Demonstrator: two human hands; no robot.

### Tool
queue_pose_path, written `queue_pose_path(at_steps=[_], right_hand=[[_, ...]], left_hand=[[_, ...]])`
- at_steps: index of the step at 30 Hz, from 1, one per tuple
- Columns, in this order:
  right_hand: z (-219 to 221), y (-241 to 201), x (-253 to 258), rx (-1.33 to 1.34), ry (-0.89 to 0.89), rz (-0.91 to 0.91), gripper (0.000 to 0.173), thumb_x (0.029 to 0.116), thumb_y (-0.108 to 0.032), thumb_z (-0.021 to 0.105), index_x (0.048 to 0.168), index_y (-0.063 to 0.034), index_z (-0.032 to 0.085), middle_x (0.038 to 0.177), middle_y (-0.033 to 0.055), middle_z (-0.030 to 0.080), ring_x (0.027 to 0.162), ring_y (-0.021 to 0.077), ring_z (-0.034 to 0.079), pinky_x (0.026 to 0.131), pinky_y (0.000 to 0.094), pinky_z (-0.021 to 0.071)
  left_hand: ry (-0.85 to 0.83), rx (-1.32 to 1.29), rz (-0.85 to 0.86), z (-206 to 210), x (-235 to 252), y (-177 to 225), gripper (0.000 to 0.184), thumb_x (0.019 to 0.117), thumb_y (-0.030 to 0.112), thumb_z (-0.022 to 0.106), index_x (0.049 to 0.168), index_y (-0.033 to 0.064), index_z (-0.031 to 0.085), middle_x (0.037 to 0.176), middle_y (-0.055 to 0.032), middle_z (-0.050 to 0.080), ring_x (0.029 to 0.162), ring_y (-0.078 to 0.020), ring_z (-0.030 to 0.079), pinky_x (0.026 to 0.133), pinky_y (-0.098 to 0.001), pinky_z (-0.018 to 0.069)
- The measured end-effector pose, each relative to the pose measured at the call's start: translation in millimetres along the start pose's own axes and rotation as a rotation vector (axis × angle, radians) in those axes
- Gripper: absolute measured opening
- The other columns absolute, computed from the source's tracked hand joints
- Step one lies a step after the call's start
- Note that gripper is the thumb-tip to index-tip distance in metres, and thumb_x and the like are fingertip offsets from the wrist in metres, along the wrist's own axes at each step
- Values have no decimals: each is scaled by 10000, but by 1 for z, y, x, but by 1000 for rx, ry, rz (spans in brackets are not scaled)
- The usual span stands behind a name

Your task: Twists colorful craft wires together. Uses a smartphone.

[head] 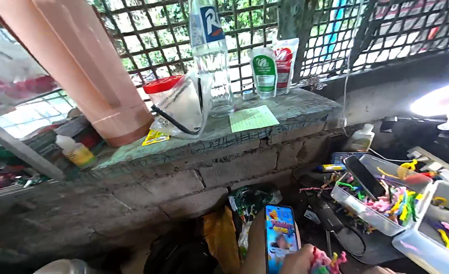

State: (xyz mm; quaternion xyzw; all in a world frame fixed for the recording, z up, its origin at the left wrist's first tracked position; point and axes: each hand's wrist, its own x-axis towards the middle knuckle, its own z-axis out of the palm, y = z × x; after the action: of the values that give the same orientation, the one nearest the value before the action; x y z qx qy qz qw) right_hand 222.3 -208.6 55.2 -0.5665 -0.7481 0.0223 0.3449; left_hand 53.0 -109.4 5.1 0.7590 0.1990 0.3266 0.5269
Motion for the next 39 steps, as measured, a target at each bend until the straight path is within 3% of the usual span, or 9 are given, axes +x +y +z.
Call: queue_pose_path(at_steps=[5, 10, 13, 16, 21, 25, 32, 36, 39], right_hand=[[-2, 3, -20, 111, 75, 133, 316, 1040, -229, 572, 908, 39, 675, 873, 199, 692, 819, 290, 680, 775, 411, 562], [-1, 11, -40, 174, 172, 189, 271, 1032, -283, 589, 931, -43, 667, 876, 87, 667, 813, 85, 632, 756, 197, 532], [6, 21, -46, 247, 248, 229, 255, 1028, -317, 551, 930, -100, 643, 854, -17, 627, 770, -29, 580, 692, 119, 497], [10, 33, -47, 482, 248, 333, 217, 1004, -295, 576, 922, -112, 657, 812, -80, 616, 712, -77, 549, 628, 102, 468], [7, 25, -28, 373, 261, 309, 198, 965, -241, 583, 867, -85, 655, 808, -53, 615, 745, -69, 558, 670, 93, 470], [9, -5, -18, 24, 314, 107, 186, 985, -241, 573, 877, -121, 664, 839, 22, 679, 860, 106, 629, 793, 231, 496], [11, -1, -40, 118, 367, 124, 154, 998, -234, 571, 924, -111, 627, 873, 11, 645, 883, 66, 607, 798, 186, 486], [19, 5, -61, 204, 366, 216, 171, 994, -244, 571, 921, -101, 632, 866, -7, 638, 881, 21, 608, 794, 157, 495], [19, 18, -67, 359, 387, 315, 195, 1024, -273, 563, 939, -116, 643, 870, -63, 632, 845, -35, 598, 766, 146, 508]], left_hand=[[-96, -281, -203, -1, -4, 1, 149, 997, 65, 596, 1105, -38, 609, 759, -5, 657, 599, -41, 611, 584, -227, 547], [-180, -628, -414, -2, -6, 8, 95, 995, 43, 580, 1079, 81, 602, 732, 75, 650, 606, 5, 591, 566, -170, 492], [-222, -844, -366, 0, -8, 8, 122, 986, 24, 599, 1044, 122, 641, 774, 55, 677, 622, 2, 605, 576, -159, 503], [-322, -763, -156, 4, -10, 2, 69, 986, 72, 644, 1041, 100, 674, 918, 59, 674, 702, 33, 608, 632, -141, 528], [-194, -209, -27, 8, -9, 5, 231, 923, 54, 696, 1096, -2, 553, 885, -9, 619, 723, 8, 594, 649, -151, 527], [-79, 10, -47, 5, -3, 7, 236, 920, 75, 655, 1098, -65, 584, 853, -52, 638, 658, -6, 602, 604, -161, 534], [-162, -584, -374, -2, -1, 7, 29, 988, 77, 631, 995, 98, 613, 666, 89, 600, 549, 18, 552, 534, -145, 476], [-140, -991, -462, 5, -5, 5, 39, 994, 106, 633, 1030, 120, 639, 716, 49, 617, 568, -1, 554, 543, -158, 480], [-360, -1085, -324, 5, -5, -3, 55, 983, 141, 667, 1031, 131, 691, 877, 57, 655, 646, 27, 556, 579, -142, 476]])
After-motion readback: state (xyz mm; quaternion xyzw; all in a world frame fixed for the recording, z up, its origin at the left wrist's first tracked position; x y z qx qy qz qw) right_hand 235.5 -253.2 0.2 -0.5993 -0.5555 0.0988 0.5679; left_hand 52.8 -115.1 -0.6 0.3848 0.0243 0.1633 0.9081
